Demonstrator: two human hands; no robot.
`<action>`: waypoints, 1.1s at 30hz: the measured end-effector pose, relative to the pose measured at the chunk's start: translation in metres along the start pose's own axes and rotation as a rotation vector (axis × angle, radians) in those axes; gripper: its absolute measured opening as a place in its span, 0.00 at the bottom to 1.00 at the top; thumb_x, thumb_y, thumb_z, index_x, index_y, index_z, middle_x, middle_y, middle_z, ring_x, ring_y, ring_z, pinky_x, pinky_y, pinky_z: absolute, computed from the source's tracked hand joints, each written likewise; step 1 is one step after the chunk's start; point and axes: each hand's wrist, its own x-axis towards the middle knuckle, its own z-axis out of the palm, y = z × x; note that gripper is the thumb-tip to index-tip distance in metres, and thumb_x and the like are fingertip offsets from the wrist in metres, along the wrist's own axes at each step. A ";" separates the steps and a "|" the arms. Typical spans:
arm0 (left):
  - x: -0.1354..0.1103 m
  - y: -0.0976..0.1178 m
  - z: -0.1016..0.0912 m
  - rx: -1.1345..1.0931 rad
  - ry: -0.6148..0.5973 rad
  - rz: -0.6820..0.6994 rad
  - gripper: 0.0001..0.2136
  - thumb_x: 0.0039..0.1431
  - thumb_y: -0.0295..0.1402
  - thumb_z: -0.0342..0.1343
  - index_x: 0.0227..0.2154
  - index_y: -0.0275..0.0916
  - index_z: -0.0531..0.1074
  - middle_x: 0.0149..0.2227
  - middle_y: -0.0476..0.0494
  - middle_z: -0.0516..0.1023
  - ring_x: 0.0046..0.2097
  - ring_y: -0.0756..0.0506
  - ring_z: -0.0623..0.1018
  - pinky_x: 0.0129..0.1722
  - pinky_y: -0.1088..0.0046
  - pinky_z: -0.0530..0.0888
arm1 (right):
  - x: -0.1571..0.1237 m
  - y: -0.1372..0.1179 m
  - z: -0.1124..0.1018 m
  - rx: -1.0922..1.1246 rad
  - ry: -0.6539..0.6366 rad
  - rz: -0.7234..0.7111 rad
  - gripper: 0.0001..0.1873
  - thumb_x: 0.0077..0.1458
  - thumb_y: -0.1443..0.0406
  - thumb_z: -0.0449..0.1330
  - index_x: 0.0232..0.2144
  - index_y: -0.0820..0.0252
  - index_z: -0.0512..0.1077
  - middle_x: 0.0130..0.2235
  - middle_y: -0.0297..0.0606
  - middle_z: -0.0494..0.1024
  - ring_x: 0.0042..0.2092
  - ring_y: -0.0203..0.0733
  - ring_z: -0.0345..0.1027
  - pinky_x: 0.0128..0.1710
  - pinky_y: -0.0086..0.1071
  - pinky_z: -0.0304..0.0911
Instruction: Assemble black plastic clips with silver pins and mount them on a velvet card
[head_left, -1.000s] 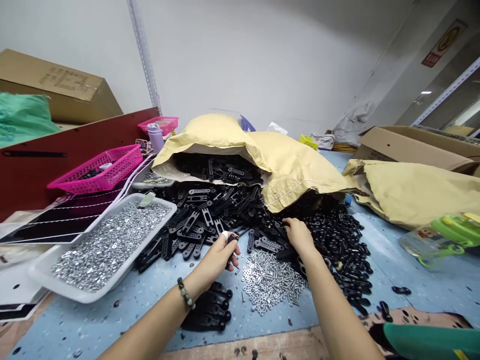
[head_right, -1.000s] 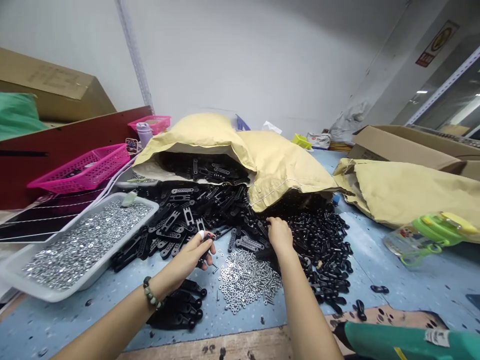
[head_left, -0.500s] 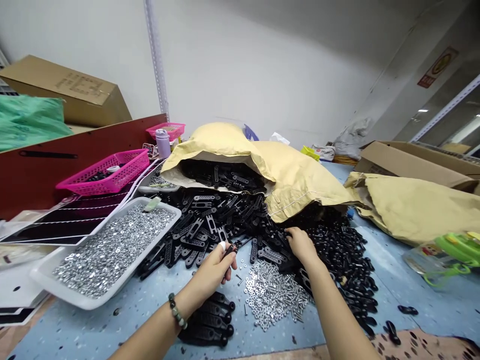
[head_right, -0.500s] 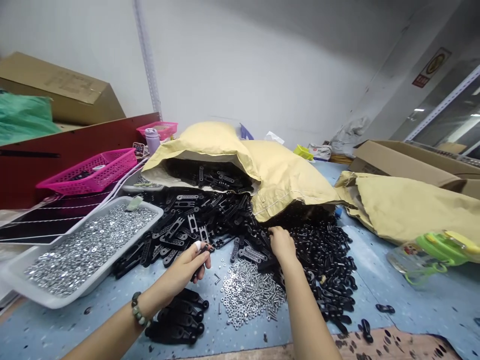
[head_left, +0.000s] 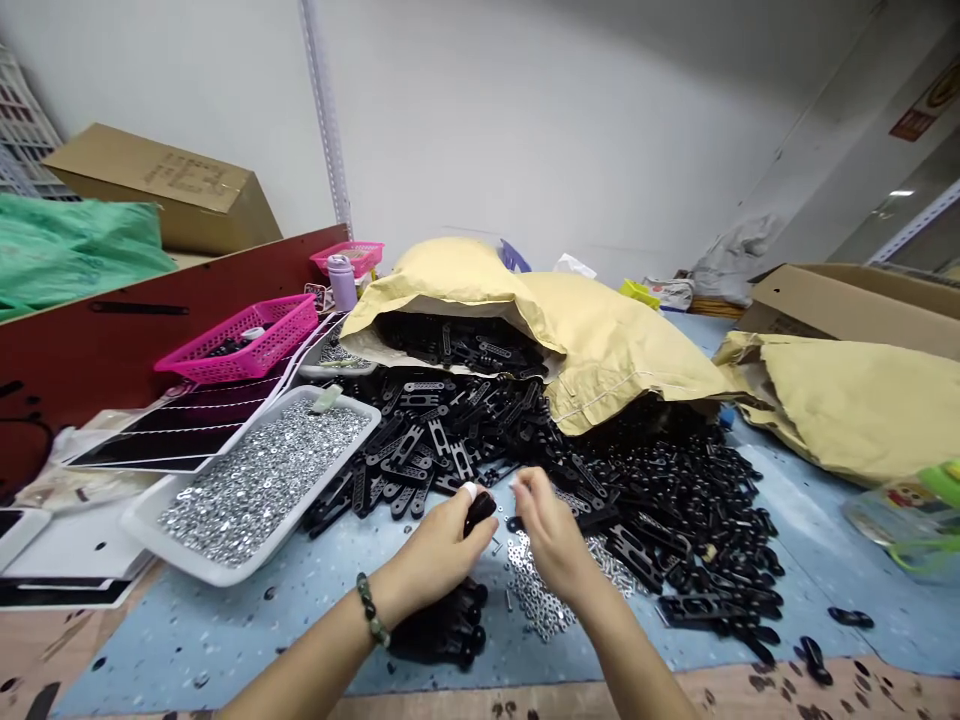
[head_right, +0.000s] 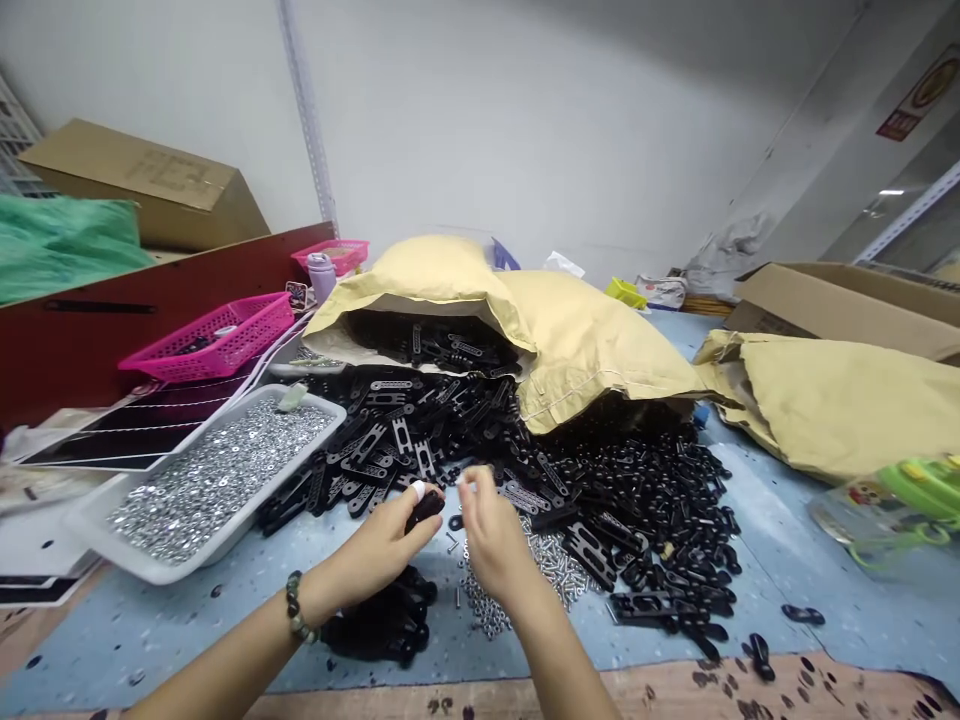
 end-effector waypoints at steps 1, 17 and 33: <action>-0.003 0.001 0.001 0.070 -0.004 0.048 0.08 0.61 0.36 0.49 0.41 0.41 0.68 0.37 0.44 0.75 0.38 0.42 0.74 0.38 0.69 0.67 | -0.001 -0.006 0.007 -0.032 -0.018 -0.006 0.14 0.65 0.58 0.41 0.39 0.56 0.63 0.22 0.28 0.66 0.23 0.39 0.63 0.24 0.29 0.55; -0.002 0.007 -0.009 0.341 0.095 0.168 0.08 0.59 0.37 0.51 0.27 0.42 0.68 0.26 0.46 0.71 0.28 0.44 0.71 0.31 0.72 0.62 | 0.012 -0.008 0.013 -0.177 -0.008 0.113 0.11 0.65 0.62 0.40 0.44 0.57 0.60 0.26 0.33 0.74 0.26 0.40 0.69 0.25 0.28 0.56; 0.016 -0.036 -0.012 0.118 0.086 -0.135 0.04 0.57 0.35 0.50 0.32 0.42 0.68 0.28 0.49 0.76 0.31 0.44 0.75 0.34 0.72 0.65 | -0.011 0.042 0.039 -0.375 -0.059 -0.034 0.11 0.56 0.74 0.50 0.37 0.57 0.67 0.36 0.40 0.76 0.39 0.47 0.67 0.40 0.38 0.58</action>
